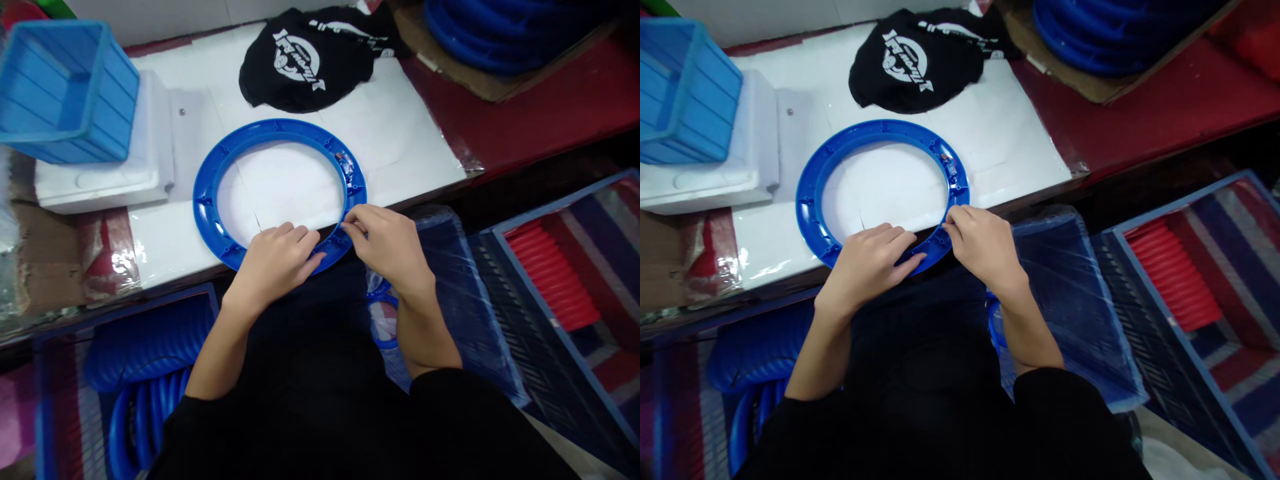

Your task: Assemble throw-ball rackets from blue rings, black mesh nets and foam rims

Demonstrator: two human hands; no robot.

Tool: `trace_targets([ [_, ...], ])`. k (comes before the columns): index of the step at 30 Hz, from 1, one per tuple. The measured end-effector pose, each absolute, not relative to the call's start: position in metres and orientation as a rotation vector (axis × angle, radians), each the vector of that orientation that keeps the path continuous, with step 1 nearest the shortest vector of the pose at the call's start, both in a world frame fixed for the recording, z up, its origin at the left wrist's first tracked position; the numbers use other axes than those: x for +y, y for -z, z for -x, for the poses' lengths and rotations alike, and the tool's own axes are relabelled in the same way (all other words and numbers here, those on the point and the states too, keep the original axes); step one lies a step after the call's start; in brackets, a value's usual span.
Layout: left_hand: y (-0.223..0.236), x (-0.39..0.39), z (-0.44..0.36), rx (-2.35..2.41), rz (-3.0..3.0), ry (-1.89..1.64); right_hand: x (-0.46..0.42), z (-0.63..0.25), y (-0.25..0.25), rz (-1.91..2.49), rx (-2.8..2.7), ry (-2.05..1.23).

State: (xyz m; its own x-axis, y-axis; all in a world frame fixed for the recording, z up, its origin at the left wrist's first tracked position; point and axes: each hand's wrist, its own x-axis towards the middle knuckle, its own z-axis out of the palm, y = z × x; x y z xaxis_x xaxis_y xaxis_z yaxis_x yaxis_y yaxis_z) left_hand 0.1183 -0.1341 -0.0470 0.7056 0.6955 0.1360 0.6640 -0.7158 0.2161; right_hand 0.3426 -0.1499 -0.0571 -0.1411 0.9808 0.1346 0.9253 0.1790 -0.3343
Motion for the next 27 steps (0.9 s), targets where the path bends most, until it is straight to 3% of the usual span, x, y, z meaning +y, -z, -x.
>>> trace_targets([
  [5,0.045,-0.152,-0.066,1.124,-2.560,-0.678,-0.150,-0.344,0.056,1.799,-2.114,-0.304],
  [11,0.045,-0.156,-0.030,1.162,-2.444,-0.792,-0.149,-0.345,0.056,1.800,-2.101,-0.356],
  [27,0.042,-0.147,-0.044,1.206,-2.503,-0.526,-0.150,-0.349,0.057,1.658,-2.194,-0.439],
])
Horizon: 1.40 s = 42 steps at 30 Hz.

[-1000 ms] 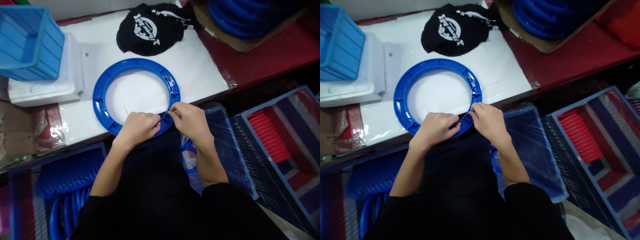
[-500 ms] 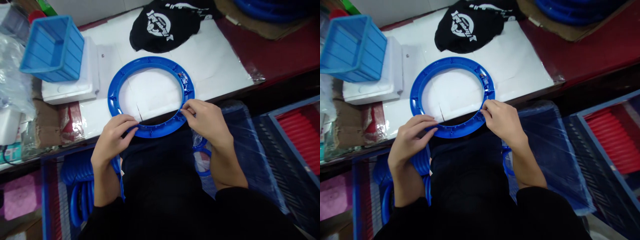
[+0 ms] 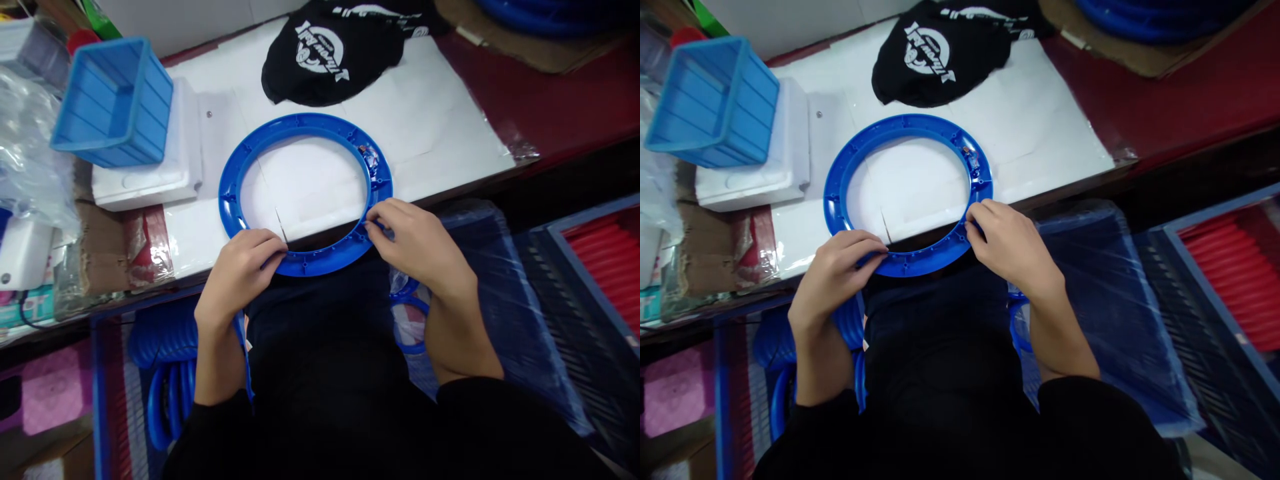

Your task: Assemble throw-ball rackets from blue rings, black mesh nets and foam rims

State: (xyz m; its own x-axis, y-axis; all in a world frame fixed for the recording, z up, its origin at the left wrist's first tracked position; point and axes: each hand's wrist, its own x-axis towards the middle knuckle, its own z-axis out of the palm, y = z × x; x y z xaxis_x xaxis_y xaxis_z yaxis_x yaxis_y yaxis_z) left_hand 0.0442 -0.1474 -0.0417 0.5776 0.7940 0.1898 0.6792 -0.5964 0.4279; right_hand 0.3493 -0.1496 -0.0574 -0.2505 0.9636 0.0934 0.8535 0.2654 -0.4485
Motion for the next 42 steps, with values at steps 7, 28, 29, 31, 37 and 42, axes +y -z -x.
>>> trace_targets([
  [7,0.032,-0.149,-0.057,1.115,-2.473,-0.405,-0.149,-0.348,0.057,1.643,-2.167,-0.472],
  [28,0.031,-0.158,-0.092,1.382,-2.517,-0.270,-0.150,-0.345,0.057,1.689,-2.182,-0.478],
  [29,0.031,-0.159,-0.093,1.385,-2.528,-0.269,-0.150,-0.345,0.058,1.689,-2.178,-0.488],
  [31,0.032,-0.160,-0.093,1.390,-2.547,-0.265,-0.150,-0.345,0.057,1.693,-2.174,-0.505],
  [37,0.034,-0.160,-0.088,1.363,-2.508,-0.306,-0.149,-0.345,0.055,1.692,-2.173,-0.521],
  [42,0.036,-0.157,-0.082,1.305,-2.427,-0.381,-0.149,-0.345,0.054,1.674,-2.153,-0.502],
])
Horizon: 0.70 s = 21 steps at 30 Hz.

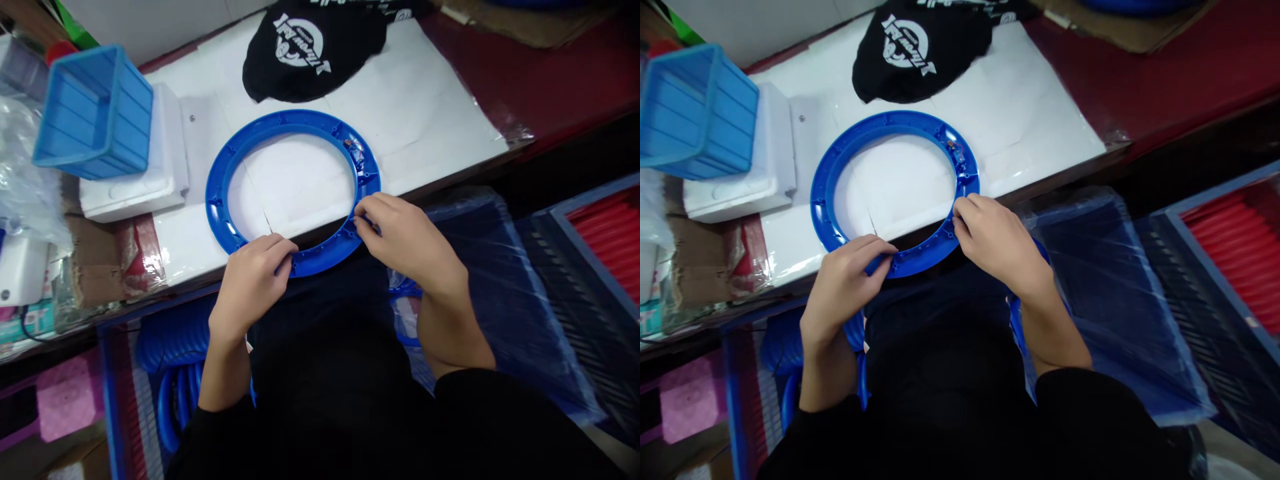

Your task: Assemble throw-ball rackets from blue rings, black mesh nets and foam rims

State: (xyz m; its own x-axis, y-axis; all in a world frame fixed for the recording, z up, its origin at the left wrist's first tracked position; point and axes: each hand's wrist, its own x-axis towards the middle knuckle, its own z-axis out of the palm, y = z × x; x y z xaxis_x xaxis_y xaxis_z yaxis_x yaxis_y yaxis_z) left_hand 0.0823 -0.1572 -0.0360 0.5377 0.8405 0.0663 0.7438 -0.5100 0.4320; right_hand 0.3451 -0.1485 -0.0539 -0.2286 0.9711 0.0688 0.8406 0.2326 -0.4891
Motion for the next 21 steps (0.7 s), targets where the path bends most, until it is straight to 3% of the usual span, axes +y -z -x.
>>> trace_targets([
  [13,0.029,-0.166,-0.083,1.260,-2.475,-0.301,-0.153,-0.346,0.059,1.662,-2.122,-0.383],
  [21,0.026,-0.169,-0.154,1.344,-2.538,-0.395,-0.151,-0.344,0.060,1.729,-2.161,-0.289],
])
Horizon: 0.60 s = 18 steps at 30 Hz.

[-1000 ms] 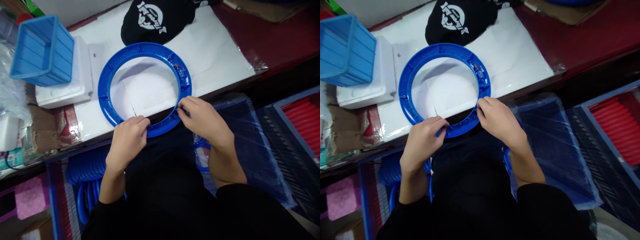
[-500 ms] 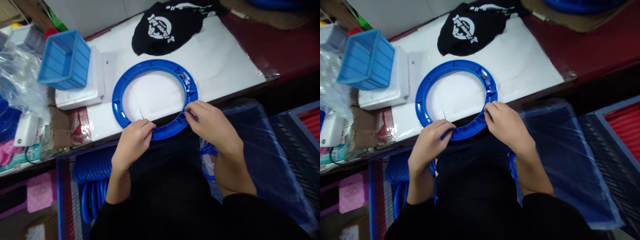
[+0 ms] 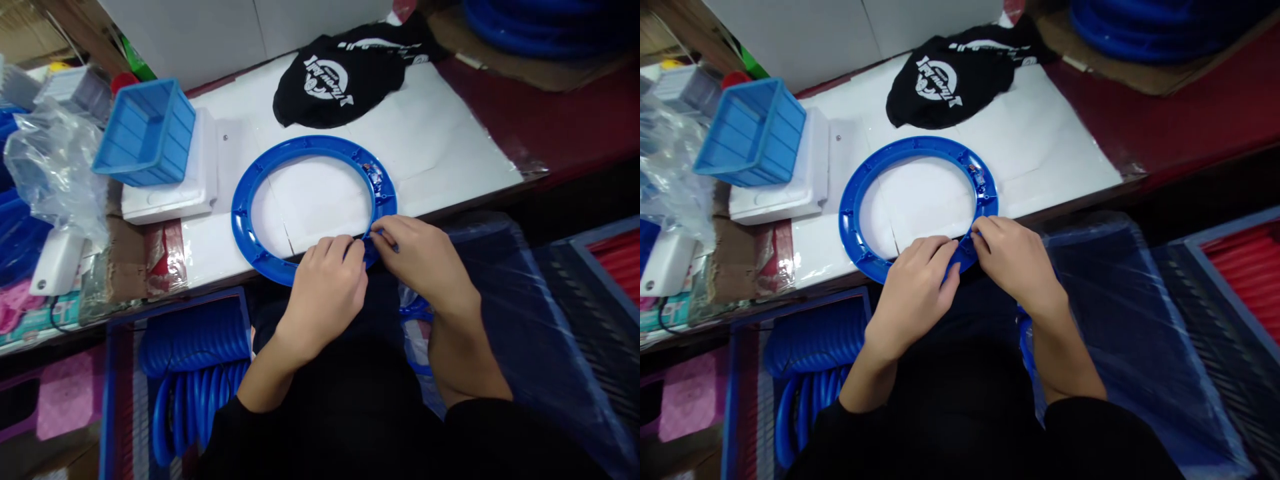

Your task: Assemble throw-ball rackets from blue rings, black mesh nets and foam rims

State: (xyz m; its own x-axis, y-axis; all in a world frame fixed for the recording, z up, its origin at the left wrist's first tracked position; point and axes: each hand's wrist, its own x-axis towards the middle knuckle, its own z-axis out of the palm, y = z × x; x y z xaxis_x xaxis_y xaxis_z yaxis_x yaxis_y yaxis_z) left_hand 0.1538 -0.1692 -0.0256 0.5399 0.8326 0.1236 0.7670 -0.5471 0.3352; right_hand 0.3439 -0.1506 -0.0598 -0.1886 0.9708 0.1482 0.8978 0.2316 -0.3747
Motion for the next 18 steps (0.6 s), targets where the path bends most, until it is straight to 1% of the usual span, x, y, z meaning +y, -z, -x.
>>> trace_targets([
  [6,0.031,-0.145,-0.191,1.543,-2.364,-0.093,-0.149,-0.346,0.057,1.920,-2.142,-0.263],
  [11,0.027,-0.136,-0.196,1.627,-2.255,-0.095,-0.145,-0.345,0.053,1.981,-2.143,-0.338],
  [18,0.032,-0.130,-0.203,1.685,-2.210,-0.136,-0.140,-0.348,0.050,1.981,-2.131,-0.455],
])
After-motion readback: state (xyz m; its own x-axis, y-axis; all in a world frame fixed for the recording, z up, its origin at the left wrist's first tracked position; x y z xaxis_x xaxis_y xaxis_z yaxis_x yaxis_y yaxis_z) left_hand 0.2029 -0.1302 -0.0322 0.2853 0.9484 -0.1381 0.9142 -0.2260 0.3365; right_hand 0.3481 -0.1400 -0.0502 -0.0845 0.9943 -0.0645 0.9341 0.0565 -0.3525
